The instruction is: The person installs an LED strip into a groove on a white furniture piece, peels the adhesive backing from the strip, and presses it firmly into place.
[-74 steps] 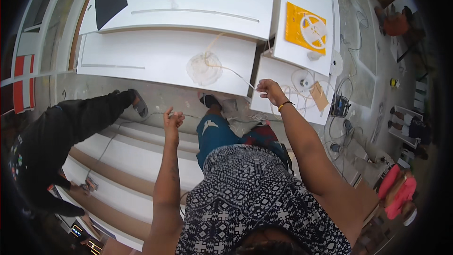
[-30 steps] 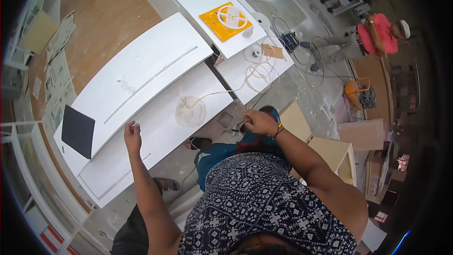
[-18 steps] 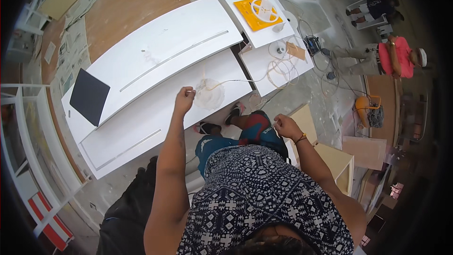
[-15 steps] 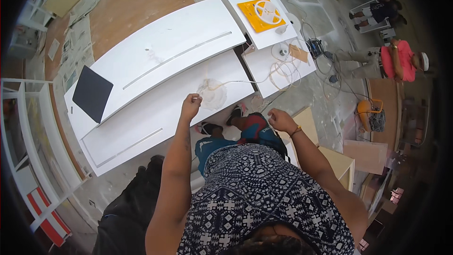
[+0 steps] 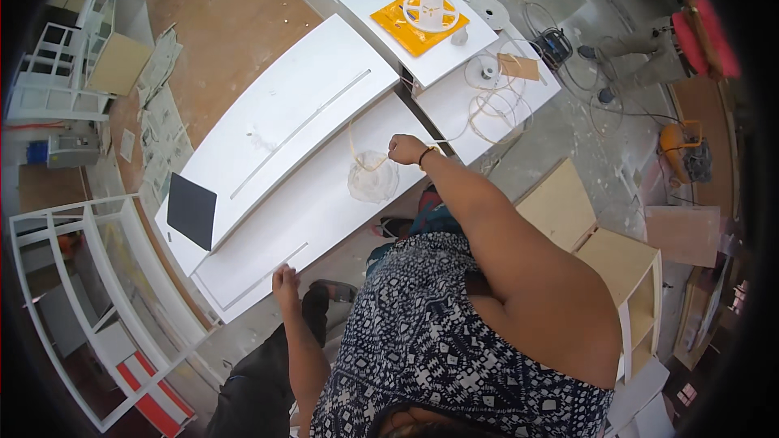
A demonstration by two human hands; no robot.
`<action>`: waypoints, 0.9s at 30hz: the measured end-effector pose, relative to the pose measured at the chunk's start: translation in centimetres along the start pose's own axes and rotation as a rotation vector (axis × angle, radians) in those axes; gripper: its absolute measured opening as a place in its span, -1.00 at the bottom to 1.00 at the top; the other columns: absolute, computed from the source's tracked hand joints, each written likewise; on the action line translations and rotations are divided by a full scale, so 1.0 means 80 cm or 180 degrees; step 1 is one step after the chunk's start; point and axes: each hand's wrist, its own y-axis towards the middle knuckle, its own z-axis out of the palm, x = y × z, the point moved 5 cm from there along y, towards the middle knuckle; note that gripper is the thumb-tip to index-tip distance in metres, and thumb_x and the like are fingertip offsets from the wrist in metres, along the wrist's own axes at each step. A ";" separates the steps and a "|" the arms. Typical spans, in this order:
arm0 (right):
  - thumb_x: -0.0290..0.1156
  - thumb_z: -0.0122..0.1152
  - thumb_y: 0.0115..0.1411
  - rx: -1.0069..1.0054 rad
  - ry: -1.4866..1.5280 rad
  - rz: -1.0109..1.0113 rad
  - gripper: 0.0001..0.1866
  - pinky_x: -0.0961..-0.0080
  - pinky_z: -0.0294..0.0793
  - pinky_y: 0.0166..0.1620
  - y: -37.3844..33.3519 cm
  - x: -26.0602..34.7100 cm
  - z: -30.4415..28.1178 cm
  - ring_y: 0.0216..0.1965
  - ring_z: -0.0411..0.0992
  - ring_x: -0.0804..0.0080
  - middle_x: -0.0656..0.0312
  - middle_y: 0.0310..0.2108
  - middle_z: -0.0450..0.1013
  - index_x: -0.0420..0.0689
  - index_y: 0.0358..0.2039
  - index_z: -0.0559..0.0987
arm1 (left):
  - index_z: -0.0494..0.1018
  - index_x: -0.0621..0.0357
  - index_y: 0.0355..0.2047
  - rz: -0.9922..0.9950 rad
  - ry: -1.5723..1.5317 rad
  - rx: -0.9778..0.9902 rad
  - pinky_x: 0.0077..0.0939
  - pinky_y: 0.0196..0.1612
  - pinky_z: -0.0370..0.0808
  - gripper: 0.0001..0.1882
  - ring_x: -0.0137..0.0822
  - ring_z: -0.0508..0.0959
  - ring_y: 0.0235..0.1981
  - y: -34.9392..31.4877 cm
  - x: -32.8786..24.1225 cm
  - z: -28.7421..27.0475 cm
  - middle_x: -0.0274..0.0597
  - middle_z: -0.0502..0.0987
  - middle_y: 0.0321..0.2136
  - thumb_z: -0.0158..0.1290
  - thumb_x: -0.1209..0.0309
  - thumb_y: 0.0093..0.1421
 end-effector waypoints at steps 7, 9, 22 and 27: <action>-0.13 0.34 0.03 -0.0890 0.1906 0.0707 -0.42 0.36 0.45 0.04 0.114 0.011 0.037 -0.03 0.49 0.15 0.04 -0.16 0.55 -0.19 -0.01 0.45 | 0.44 0.20 -0.19 -0.0305 0.0283 -0.0097 -0.67 -0.43 0.39 -0.77 -0.53 0.48 -0.48 -0.132 0.002 0.012 -0.31 0.50 -0.45 0.14 0.33 0.23; -0.13 0.35 0.03 -0.0958 0.2130 0.0692 -0.43 0.35 0.46 0.04 0.140 0.029 0.047 -0.02 0.49 0.14 0.04 -0.15 0.55 -0.20 -0.02 0.44 | 0.47 0.20 -0.18 -0.0345 0.0521 0.0076 -0.71 -0.37 0.39 -0.79 -0.57 0.48 -0.44 -0.134 0.006 0.046 -0.32 0.52 -0.41 0.14 0.37 0.23; -0.35 0.12 0.19 -0.1294 0.2603 -0.0086 -0.83 0.46 0.50 -0.25 0.153 -0.001 0.085 -0.37 0.55 0.35 0.20 -0.39 0.58 -0.10 -0.26 0.61 | 0.34 0.23 0.12 0.1165 0.1095 0.1475 -0.42 0.12 0.36 -0.60 -0.35 0.43 0.03 0.214 -0.065 0.442 -0.13 0.46 0.02 0.04 0.36 0.31; -0.24 0.08 0.18 -0.1307 0.1873 -0.0042 -0.75 0.18 0.51 -0.21 0.138 -0.074 0.055 -0.31 0.54 0.04 0.03 -0.43 0.56 -0.11 -0.29 0.60 | 0.33 0.16 0.13 0.0374 -0.0195 0.1824 -0.30 0.11 0.35 -0.58 -0.24 0.44 0.06 0.231 -0.049 0.553 -0.10 0.45 0.05 0.00 0.30 0.30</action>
